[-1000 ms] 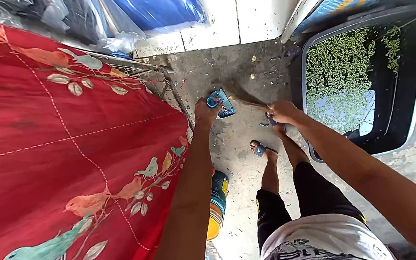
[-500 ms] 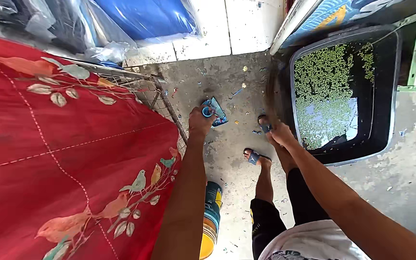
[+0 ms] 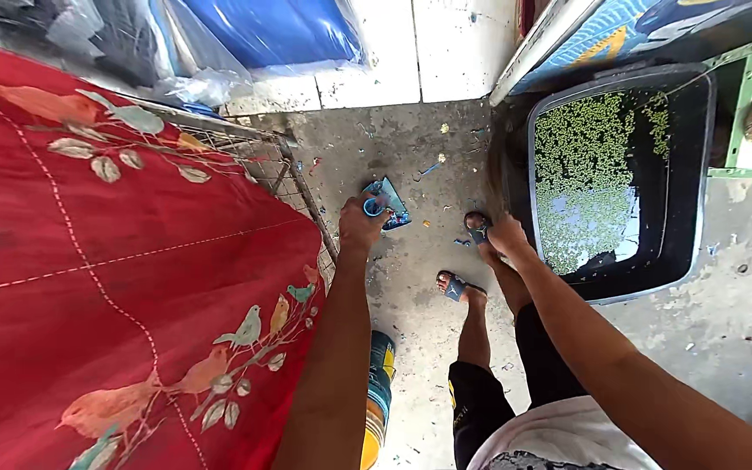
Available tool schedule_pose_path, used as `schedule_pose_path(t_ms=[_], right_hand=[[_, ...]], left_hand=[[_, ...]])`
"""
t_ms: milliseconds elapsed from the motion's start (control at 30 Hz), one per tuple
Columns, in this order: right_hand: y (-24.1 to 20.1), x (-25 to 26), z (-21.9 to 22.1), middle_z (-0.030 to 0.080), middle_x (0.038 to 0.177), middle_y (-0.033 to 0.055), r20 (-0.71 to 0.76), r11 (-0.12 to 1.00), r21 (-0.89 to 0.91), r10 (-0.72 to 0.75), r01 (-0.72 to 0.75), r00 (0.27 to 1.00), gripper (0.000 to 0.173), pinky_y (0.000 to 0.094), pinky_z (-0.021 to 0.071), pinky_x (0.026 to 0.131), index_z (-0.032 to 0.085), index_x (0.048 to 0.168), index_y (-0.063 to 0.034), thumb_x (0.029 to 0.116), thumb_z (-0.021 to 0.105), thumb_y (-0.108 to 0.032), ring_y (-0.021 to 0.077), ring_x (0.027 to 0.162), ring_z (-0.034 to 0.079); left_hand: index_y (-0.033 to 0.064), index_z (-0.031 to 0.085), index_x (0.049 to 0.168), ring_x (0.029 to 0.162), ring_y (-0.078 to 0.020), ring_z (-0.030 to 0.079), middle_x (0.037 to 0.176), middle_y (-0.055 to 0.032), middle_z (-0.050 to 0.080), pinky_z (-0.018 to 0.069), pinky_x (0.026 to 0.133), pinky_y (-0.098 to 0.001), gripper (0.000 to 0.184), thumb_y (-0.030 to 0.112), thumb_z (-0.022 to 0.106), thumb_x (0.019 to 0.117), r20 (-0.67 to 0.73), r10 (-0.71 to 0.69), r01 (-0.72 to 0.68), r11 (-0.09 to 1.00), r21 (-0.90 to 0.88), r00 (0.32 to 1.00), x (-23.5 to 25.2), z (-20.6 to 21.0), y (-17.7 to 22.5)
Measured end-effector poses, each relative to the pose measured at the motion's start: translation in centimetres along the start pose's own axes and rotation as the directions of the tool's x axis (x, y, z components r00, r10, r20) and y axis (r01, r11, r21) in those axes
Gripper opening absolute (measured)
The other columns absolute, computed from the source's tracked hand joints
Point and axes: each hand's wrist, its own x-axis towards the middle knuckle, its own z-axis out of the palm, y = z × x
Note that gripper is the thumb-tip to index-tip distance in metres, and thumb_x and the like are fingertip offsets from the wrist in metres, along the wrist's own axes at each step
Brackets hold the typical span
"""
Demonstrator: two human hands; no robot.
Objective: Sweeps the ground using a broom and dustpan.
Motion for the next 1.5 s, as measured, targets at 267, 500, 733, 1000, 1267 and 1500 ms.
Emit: schedule_pose_path(t_ms=[267,500,733,1000,1267,1500], right_hand=[[6.0,-13.6,-3.4,0.064,0.129,0.0211,-0.040,0.994,-0.044,-0.099,0.097,0.994,0.068,0.0571,0.0549,0.095,0.032,0.163,-0.0140,0.1012,0.057,-0.028,0.0375,0.110,0.067],[3.3,-1.5,2.0,0.064,0.127,0.0277,0.148,0.962,-0.200,-0.157,0.185,0.977,0.062,0.0672,0.0517,0.095,0.036,0.157,-0.0083,0.1023,0.054,-0.031,0.0467,0.116,0.064],[8.0,-10.9,2.2,0.060,0.140,0.0185,0.167,0.948,-0.167,-0.243,0.271,0.955,0.070,0.0588,0.0523,0.100,0.032,0.163,-0.0205,0.0989,0.056,-0.031,0.0367,0.119,0.064],[4.4,-1.8,-0.1,0.062,0.133,0.0252,0.016,0.992,-0.064,-0.113,0.113,0.994,0.071,0.0639,0.0498,0.100,0.031,0.162,-0.0135,0.0994,0.061,-0.029,0.0444,0.120,0.062],[7.6,-6.9,-0.3,0.063,0.136,0.0145,0.067,0.946,-0.089,-0.305,0.311,0.950,0.066,0.0545,0.0522,0.102,0.036,0.162,-0.0246,0.1000,0.057,-0.030,0.0318,0.120,0.064],[4.2,0.1,-0.1,0.057,0.140,0.0271,-0.025,0.991,-0.086,-0.105,0.103,0.994,0.073,0.0662,0.0503,0.098,0.027,0.163,-0.0132,0.0987,0.060,-0.026,0.0469,0.120,0.061]], left_hand=[[0.0162,0.071,0.118,0.114,-0.0345,0.064,0.119,-0.0161,0.066,0.0518,0.096,-0.0609,0.039,0.027,0.083,0.0827,-0.015,0.001,-0.002,0.999,-0.045,1.000,-0.8,-0.6,-1.0],[0.0163,0.071,0.118,0.114,-0.0339,0.064,0.120,-0.0157,0.067,0.0521,0.096,-0.0615,0.039,0.030,0.082,0.0831,0.001,0.006,-0.006,1.000,-0.024,1.000,-0.3,-0.7,-0.2],[0.0172,0.071,0.119,0.113,-0.0346,0.064,0.120,-0.0159,0.066,0.0524,0.094,-0.0619,0.039,0.031,0.080,0.0832,0.020,0.003,-0.003,1.000,0.011,1.000,0.2,-0.3,0.5],[0.0172,0.071,0.117,0.113,-0.0346,0.064,0.119,-0.0152,0.067,0.0521,0.095,-0.0622,0.039,0.030,0.082,0.0819,0.008,-0.001,0.001,1.000,0.007,1.000,0.5,0.0,0.6],[0.0180,0.071,0.118,0.114,-0.0340,0.064,0.120,-0.0150,0.066,0.0523,0.095,-0.0619,0.040,0.031,0.082,0.0817,0.017,0.015,-0.015,1.000,0.017,1.000,0.7,0.5,0.7],[0.0158,0.071,0.118,0.114,-0.0361,0.064,0.120,-0.0170,0.066,0.0516,0.096,-0.0624,0.041,0.029,0.084,0.0820,-0.004,-0.017,0.017,0.999,-0.034,1.000,-0.1,-0.2,1.2]])
